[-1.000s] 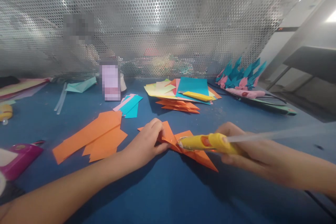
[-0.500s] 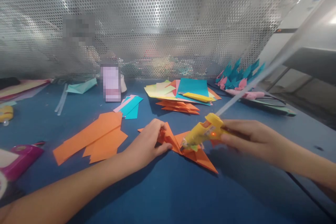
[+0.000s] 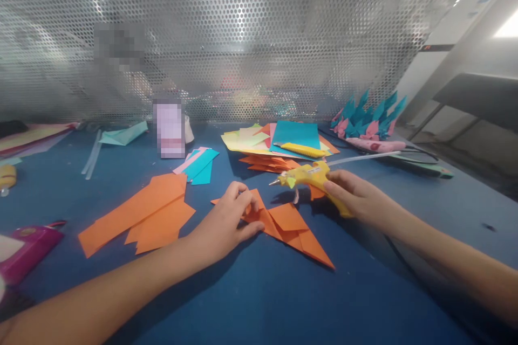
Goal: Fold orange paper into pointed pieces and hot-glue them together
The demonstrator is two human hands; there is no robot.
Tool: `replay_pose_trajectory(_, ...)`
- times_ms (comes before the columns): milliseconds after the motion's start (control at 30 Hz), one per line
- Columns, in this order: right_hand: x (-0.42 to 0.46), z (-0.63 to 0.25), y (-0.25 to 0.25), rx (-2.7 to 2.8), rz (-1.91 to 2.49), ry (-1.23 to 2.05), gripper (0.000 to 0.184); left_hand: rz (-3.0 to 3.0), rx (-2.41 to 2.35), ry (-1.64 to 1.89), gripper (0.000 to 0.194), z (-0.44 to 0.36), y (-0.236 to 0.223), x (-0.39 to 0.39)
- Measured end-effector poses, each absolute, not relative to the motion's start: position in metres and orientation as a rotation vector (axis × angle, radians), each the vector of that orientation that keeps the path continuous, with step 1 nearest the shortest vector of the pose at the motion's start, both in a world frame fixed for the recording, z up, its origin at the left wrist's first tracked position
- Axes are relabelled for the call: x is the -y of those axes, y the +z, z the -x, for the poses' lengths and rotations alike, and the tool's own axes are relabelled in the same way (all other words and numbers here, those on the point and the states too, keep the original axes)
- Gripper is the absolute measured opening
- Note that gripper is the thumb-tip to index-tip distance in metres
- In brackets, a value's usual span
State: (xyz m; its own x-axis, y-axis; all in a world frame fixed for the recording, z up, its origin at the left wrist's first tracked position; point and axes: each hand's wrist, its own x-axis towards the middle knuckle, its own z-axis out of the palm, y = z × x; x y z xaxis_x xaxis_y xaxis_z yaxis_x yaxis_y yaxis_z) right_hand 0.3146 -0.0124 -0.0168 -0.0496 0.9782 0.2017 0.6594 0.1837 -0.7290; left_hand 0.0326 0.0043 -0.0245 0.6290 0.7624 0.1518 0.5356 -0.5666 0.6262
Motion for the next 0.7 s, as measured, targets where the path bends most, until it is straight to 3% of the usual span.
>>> replay_pose_trajectory(200,0.01,-0.315,-0.025,1.745,1.586,0.491,0.035,-2.337,-0.995,0.568,0.012,-0.033,-0.024,-0.004)
replay_pose_trajectory(400,0.024,-0.305,-0.003,2.164,1.462,-0.16,0.027,-2.338,-0.99,0.568,0.011,-0.033,-0.022,-0.002)
replay_pose_trajectory(533,0.041,-0.286,0.002,2.585,1.11,-0.007,0.032,-2.357,-0.982,0.58,0.01,-0.034,-0.023,-0.003)
replay_pose_trajectory(700,0.049,-0.272,-0.008,2.693,1.019,0.064,0.037,-2.345,-0.955,0.587,0.008,-0.034,-0.023,-0.003)
